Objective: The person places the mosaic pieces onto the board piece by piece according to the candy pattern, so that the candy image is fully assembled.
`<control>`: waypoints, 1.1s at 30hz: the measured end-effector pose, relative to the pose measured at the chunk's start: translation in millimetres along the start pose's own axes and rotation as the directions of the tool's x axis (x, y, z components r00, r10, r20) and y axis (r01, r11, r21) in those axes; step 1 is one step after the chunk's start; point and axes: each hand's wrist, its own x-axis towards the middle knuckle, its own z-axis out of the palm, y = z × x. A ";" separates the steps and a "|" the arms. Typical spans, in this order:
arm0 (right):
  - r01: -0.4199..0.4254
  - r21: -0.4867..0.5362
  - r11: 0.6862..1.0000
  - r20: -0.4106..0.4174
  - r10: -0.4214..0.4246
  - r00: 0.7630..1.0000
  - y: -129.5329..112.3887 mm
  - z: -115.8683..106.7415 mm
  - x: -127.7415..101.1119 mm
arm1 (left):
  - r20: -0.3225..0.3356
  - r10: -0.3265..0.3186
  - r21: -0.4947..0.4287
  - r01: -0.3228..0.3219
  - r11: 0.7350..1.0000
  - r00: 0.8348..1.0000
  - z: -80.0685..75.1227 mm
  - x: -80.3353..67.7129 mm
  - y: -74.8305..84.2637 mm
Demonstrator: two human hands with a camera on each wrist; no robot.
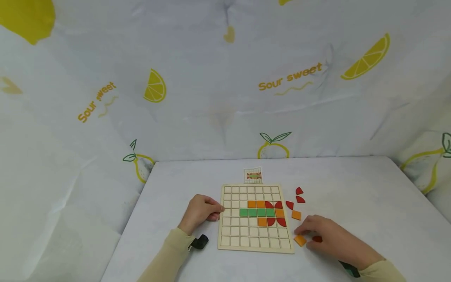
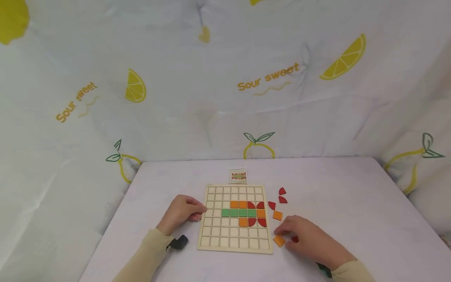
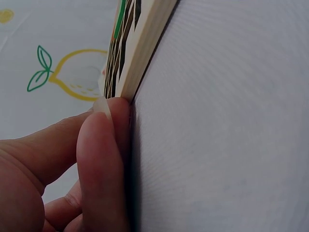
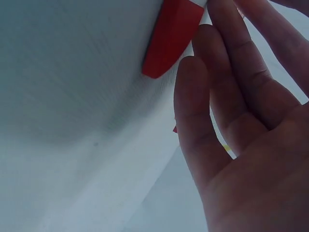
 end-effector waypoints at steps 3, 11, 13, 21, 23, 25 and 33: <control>0.001 -0.019 1.000 -0.003 -0.001 1.000 1.4 2.4 2.3 | 0.003 -0.003 -0.007 0.003 1.000 1.000 0.7 -0.6 0.4; 0.019 -0.028 0.999 -0.007 -0.019 1.000 6.6 2.9 2.8 | 0.005 -0.002 -0.007 0.002 1.000 1.000 1.3 -2.8 2.7; 0.012 -0.019 1.000 -0.009 -0.013 1.000 7.3 1.8 4.0 | 0.007 0.003 -0.004 -0.003 1.000 1.000 0.8 -2.7 3.7; -0.008 -0.016 1.000 -0.034 0.008 0.999 6.1 -4.9 11.1 | 0.006 0.001 0.002 -0.001 1.000 1.000 -1.5 -1.5 5.4; -0.015 0.009 1.000 -0.040 0.016 0.999 3.9 -7.1 13.5 | 0.006 0.001 0.000 -0.001 1.000 1.000 -1.6 -1.2 5.5; -0.008 0.034 0.999 -0.047 0.010 0.999 1.3 -9.2 16.9 | 0.006 -0.002 -0.003 0.002 1.000 1.000 -1.4 -0.9 5.2; 0.034 0.040 0.999 -0.118 -0.029 0.993 -18.0 -6.7 44.8 | 0.001 -0.009 -0.002 0.009 1.000 1.000 -1.3 -3.2 5.1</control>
